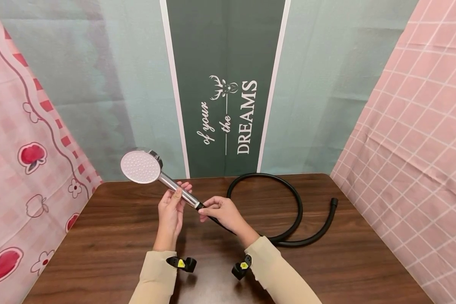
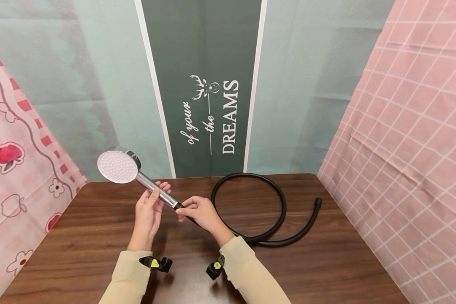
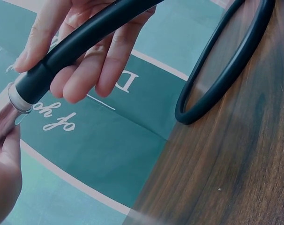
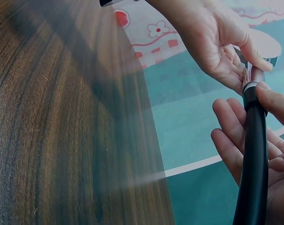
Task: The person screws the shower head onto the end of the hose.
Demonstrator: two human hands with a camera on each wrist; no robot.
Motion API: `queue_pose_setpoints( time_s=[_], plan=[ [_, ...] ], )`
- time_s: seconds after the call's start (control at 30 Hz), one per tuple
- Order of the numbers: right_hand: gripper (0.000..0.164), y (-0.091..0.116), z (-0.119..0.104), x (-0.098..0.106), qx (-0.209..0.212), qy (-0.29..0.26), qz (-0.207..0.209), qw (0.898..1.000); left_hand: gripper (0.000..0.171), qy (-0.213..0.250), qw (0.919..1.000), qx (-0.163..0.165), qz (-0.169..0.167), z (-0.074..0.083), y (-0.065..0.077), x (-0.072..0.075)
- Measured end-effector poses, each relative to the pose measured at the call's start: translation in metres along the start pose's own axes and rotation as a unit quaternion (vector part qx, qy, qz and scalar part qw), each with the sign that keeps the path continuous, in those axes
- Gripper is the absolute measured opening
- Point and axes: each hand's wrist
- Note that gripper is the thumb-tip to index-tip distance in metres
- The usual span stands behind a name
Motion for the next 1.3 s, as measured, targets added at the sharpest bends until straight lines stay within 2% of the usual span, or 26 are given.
queue_pose_setpoints(
  time_s=[0.23,0.37,0.6,1.0,1.3],
  plan=[
    [0.023,-0.0009,0.0008,-0.0004,0.0,0.003,0.003,1.0,0.013,-0.004,0.9999,0.009,0.012,0.0011,0.0002,-0.0004],
    [0.024,-0.0011,0.0004,-0.0002,-0.001,0.003,0.002,1.0,0.01,-0.008,0.9998,0.009,0.015,0.0019,0.0002,-0.0009],
    [0.029,-0.0006,-0.0016,0.0007,-0.022,0.022,0.016,0.999,0.015,-0.011,0.9997,0.011,0.019,0.0025,0.0007,-0.0025],
    [0.027,0.0024,-0.0016,0.0011,-0.007,0.019,0.027,0.999,0.031,0.0,0.9998,0.01,0.016,0.0036,0.0025,-0.0065],
    [0.026,0.0059,-0.0057,0.0016,-0.003,0.019,0.028,0.999,0.023,0.0,0.9999,0.004,0.013,0.0053,0.0057,-0.0095]
  ],
)
Point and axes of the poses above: each hand's wrist, its own y-axis away from the middle knuckle, its own x-axis out of the back of the hand, z = x × y, and after that the axes turned 4 degrees about -y, right-handed
